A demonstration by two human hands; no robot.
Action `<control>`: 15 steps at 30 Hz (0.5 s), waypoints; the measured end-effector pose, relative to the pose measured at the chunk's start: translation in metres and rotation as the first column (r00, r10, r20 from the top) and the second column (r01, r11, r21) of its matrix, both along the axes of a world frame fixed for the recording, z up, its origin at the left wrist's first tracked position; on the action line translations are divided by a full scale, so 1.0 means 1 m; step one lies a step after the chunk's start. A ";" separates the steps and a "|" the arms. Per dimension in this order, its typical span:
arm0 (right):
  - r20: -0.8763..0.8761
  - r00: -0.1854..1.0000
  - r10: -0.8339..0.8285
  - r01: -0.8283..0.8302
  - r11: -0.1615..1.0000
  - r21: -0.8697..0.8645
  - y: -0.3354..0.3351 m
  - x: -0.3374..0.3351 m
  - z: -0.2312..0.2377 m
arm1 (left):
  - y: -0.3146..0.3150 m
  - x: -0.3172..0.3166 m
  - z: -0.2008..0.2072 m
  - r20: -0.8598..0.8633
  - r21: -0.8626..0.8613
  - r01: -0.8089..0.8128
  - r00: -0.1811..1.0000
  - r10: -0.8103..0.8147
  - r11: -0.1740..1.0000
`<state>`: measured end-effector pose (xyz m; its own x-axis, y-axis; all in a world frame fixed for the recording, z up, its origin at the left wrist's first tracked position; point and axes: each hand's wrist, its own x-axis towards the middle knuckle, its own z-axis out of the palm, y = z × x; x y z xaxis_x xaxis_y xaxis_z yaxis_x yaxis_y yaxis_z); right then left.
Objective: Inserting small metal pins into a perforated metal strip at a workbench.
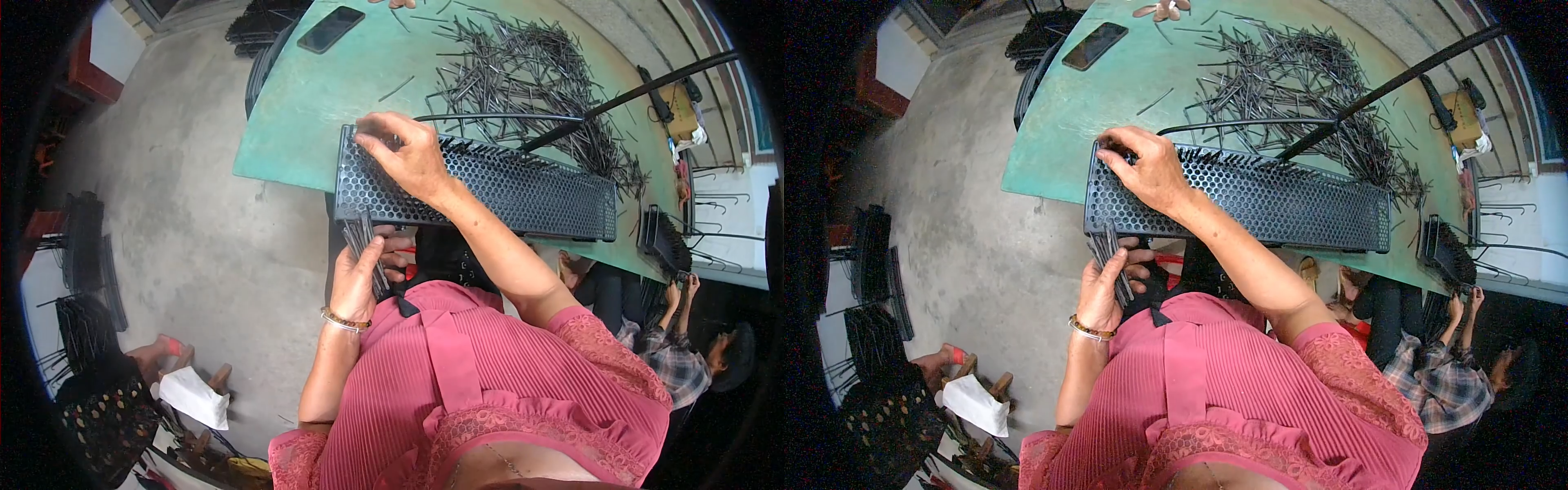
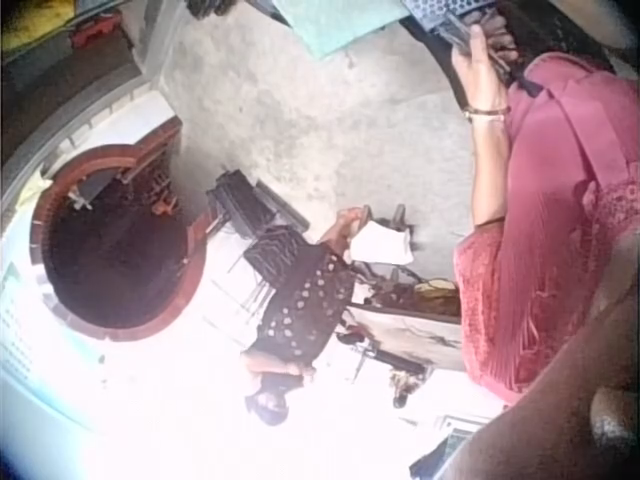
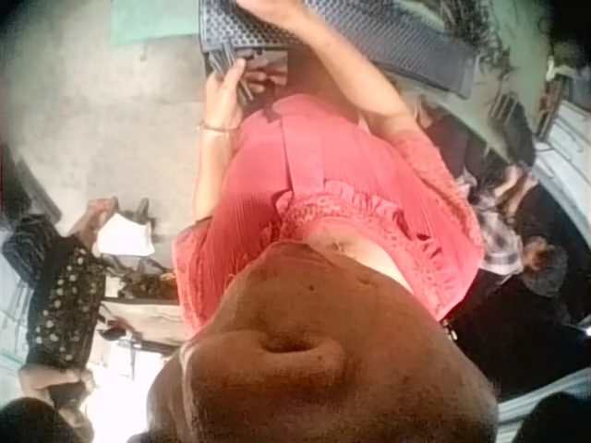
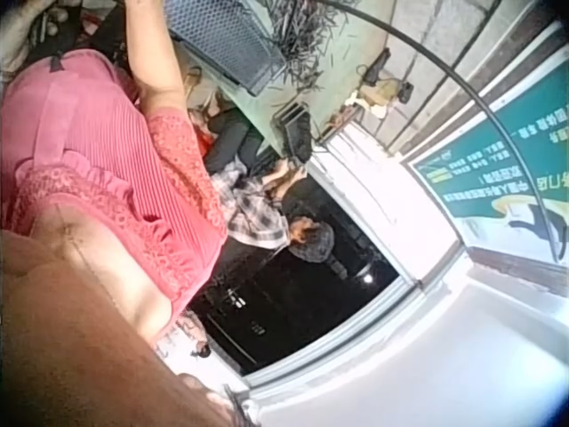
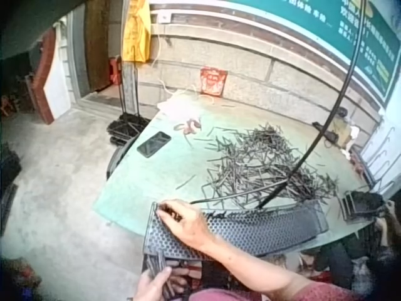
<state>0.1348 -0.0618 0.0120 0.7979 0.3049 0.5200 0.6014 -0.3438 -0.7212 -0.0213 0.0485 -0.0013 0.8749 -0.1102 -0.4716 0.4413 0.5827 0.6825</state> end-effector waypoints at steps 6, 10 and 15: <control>0.038 0.998 -0.051 0.049 0.997 0.058 0.002 -0.004 -0.006 | 0.001 0.000 0.000 -0.012 -0.095 0.003 1.000 -0.004 0.995; 0.238 0.971 -0.024 0.049 0.994 -0.097 -0.002 0.000 -0.010 | 0.002 -0.002 -0.007 -0.004 -0.133 0.026 1.000 -0.027 0.991; 0.317 0.948 0.040 0.015 0.985 -0.170 -0.002 0.000 -0.011 | 0.000 -0.002 -0.007 -0.005 -0.136 0.049 0.999 -0.051 0.989</control>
